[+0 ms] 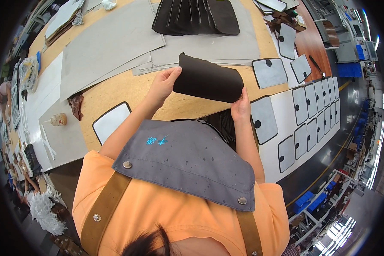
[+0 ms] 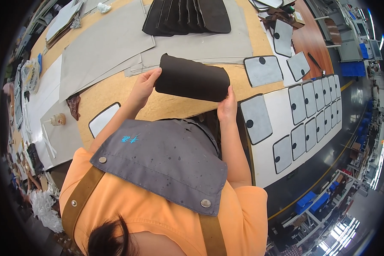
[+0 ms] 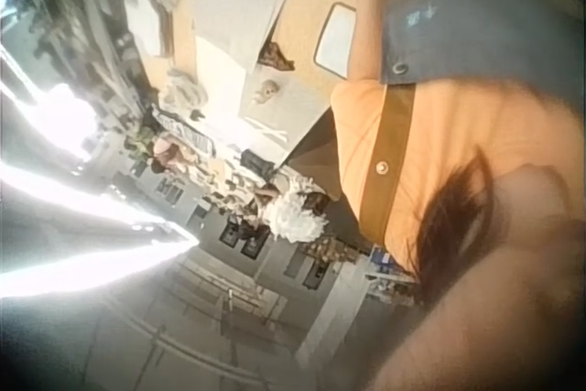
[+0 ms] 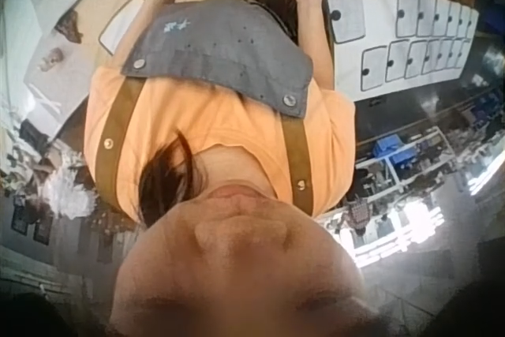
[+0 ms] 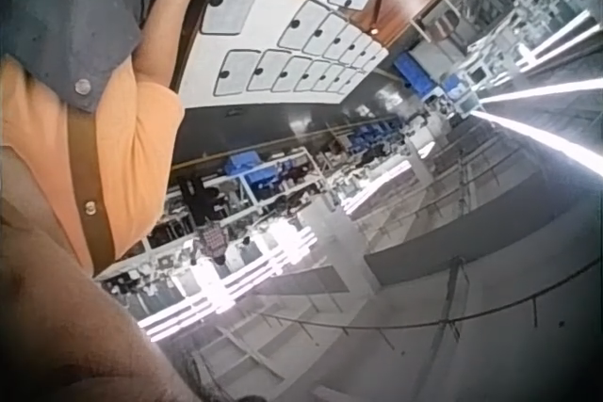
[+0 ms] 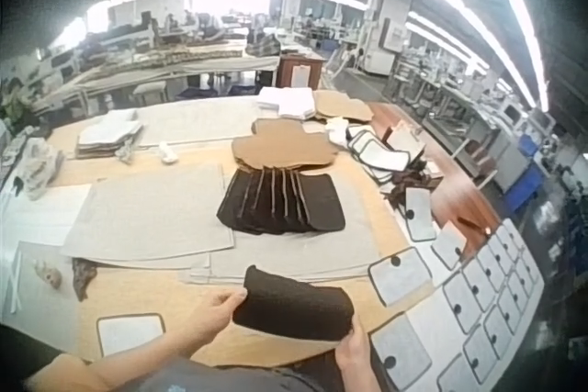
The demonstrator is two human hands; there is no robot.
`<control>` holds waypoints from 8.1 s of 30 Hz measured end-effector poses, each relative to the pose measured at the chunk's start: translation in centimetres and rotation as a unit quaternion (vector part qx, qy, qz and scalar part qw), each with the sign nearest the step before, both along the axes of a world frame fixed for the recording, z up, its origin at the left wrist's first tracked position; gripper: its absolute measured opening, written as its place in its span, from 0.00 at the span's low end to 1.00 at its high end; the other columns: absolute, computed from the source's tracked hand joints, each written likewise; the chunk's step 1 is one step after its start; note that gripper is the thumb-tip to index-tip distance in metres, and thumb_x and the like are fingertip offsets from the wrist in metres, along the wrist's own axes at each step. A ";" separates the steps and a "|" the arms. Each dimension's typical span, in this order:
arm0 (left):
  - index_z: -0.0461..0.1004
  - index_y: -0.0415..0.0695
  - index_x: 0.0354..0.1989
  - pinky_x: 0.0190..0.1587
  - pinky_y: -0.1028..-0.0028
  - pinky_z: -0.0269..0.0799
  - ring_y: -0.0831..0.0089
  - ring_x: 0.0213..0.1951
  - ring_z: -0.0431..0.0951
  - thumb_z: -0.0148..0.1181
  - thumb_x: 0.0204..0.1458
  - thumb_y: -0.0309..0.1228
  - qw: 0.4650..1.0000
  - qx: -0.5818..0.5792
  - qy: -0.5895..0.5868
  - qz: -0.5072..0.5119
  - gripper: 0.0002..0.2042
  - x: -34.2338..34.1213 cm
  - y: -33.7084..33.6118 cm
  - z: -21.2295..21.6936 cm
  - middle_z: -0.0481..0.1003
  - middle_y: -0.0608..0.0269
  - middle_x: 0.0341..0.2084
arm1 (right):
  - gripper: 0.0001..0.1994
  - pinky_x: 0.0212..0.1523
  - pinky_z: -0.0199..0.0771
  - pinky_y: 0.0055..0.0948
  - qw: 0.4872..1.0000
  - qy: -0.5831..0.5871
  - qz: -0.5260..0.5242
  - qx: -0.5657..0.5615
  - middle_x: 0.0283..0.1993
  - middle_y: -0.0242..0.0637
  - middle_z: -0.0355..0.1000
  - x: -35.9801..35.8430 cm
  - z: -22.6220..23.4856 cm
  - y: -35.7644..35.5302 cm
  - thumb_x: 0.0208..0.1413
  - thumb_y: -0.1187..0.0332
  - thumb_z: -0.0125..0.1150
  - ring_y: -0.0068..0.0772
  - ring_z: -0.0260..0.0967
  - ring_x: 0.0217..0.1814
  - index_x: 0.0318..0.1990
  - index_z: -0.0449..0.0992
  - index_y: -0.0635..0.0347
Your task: Manually aligning and folding leather components for a pouch or wallet.
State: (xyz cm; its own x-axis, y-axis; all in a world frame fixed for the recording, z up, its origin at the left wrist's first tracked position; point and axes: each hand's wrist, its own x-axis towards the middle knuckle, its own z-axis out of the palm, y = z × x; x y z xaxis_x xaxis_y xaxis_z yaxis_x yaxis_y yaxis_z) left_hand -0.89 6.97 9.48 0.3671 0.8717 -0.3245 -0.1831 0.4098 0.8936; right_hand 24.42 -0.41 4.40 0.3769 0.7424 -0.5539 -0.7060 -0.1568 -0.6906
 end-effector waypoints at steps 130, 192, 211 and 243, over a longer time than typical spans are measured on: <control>0.78 0.46 0.29 0.47 0.73 0.58 0.77 0.38 0.68 0.65 0.46 0.30 0.864 0.313 0.064 -0.389 0.04 11.7 3.2 17.1 0.74 0.74 0.28 | 0.06 0.66 0.36 0.48 0.572 -0.516 0.394 0.501 0.29 0.25 0.65 7.3 19.5 4.8 0.40 0.71 0.66 0.32 0.63 0.44 0.24 0.73 0.55; 0.71 0.37 0.35 0.37 0.72 0.68 0.63 0.33 0.74 0.49 0.46 0.12 0.803 0.476 0.323 -0.153 0.10 9.2 3.9 15.5 0.73 0.58 0.29 | 0.19 0.54 0.61 0.31 0.641 -0.647 0.179 0.370 0.47 0.40 0.69 9.2 17.2 7.2 0.47 0.72 0.64 0.40 0.62 0.55 0.48 0.69 0.60; 0.76 0.41 0.30 0.29 0.76 0.65 0.76 0.28 0.69 0.62 0.48 0.29 0.862 0.437 0.189 -0.176 0.05 10.9 3.4 14.6 0.70 0.67 0.24 | 0.05 0.53 0.54 0.36 0.643 -0.530 0.339 0.437 0.32 0.32 0.67 7.0 16.5 7.9 0.46 0.71 0.64 0.35 0.61 0.44 0.28 0.74 0.58; 0.63 0.44 0.53 0.49 0.65 0.65 0.56 0.50 0.66 0.60 0.47 0.36 0.830 0.334 0.440 -0.073 0.24 13.1 1.6 -6.2 0.67 0.56 0.47 | 0.19 0.52 0.66 0.32 0.906 -0.140 0.382 -0.118 0.52 0.46 0.68 11.3 -6.9 9.3 0.53 0.77 0.54 0.37 0.67 0.51 0.53 0.65 0.68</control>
